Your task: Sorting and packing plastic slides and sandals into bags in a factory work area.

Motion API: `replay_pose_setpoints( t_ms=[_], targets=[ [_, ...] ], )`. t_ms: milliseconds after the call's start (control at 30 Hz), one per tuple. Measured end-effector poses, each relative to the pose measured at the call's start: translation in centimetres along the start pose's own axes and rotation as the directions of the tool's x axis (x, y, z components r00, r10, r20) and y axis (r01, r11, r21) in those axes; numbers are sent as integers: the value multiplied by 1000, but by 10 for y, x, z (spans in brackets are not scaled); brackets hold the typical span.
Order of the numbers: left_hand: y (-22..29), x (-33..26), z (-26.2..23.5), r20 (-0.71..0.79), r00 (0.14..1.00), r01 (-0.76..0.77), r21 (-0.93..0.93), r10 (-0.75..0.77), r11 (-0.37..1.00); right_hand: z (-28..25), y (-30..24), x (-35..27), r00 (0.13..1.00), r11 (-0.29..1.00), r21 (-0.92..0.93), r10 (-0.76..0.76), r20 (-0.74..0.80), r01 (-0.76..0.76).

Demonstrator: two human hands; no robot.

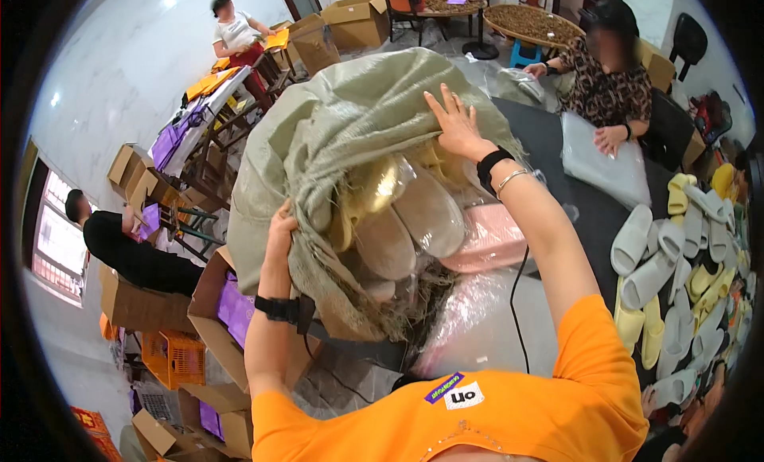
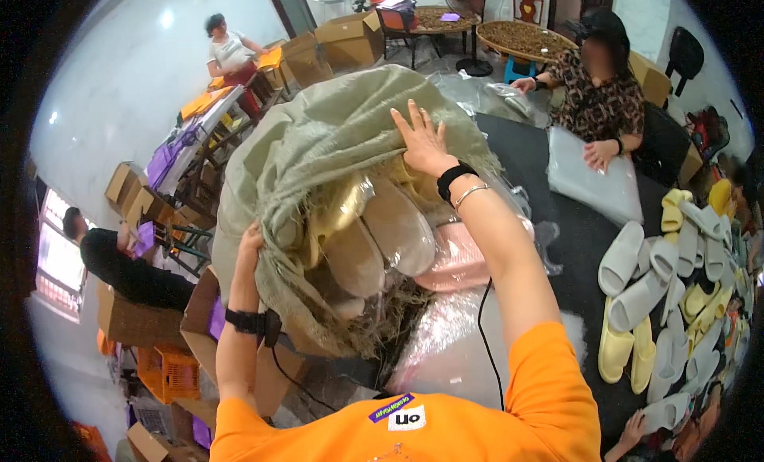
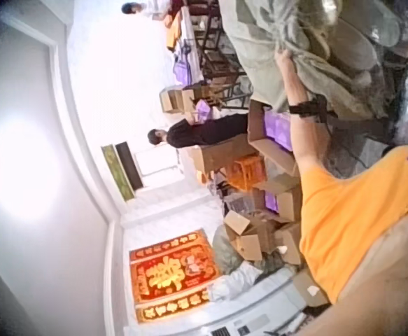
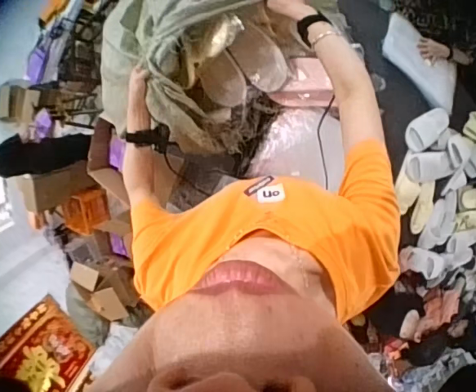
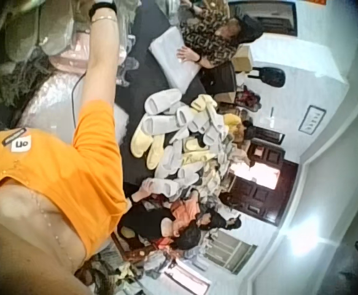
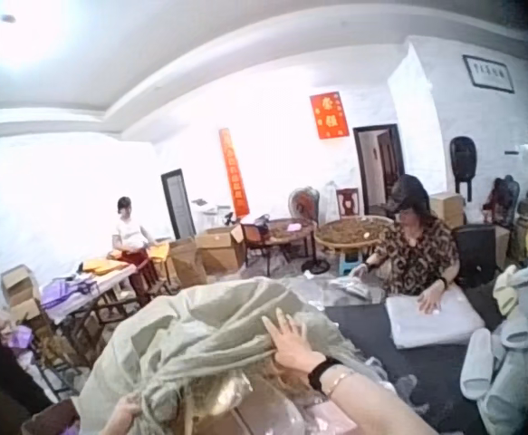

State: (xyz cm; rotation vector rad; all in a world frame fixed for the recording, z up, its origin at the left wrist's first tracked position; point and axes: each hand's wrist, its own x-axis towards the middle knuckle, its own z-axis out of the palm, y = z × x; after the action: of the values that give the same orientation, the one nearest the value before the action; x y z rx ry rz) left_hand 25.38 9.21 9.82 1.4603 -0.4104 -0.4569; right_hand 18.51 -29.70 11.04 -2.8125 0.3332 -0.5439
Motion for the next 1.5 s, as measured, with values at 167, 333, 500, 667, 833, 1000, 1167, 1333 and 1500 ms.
replay_pose_setpoints(
  t_ms=[167, 333, 500, 667, 833, 1000, 1167, 1333, 1500],
  targets=[
    [35, -6, 10, -35, 994, -103, 8, 104, 995, 15, 34, 48, 1000, 966, 257, 15, -17, -11],
    [46, 17, 19, 61, 920, -349, 581, 387, 736, -3, 54, 64, 996, 927, 373, 65, -63, -37],
    [-30, 36, 8, 133, 884, -276, 922, 448, 270, -25, 74, 15, 991, 998, 69, -1, -137, 11],
    [-43, 29, 5, 190, 910, -247, 963, 368, 111, -34, 145, -83, 988, 989, 17, 146, -59, -145],
    [1, 24, 29, 118, 971, -209, 844, 208, 494, -40, 209, -192, 855, 719, 503, 513, 81, -479],
    [34, -12, 63, 157, 935, -313, 789, 319, 528, -48, 153, -251, 709, 390, 594, 439, 552, -704],
    [39, -49, 123, 368, 677, -460, 887, 638, -23, -37, 114, -264, 824, 392, 741, 413, 388, -546],
    [33, -105, 194, 421, 682, -727, 473, 598, 497, -93, 72, -268, 922, 675, 650, 370, 112, -350],
    [-26, -141, 247, 261, 942, -189, -101, 210, 977, -136, 35, -336, 985, 936, 350, 31, -167, 30]
  ],
)
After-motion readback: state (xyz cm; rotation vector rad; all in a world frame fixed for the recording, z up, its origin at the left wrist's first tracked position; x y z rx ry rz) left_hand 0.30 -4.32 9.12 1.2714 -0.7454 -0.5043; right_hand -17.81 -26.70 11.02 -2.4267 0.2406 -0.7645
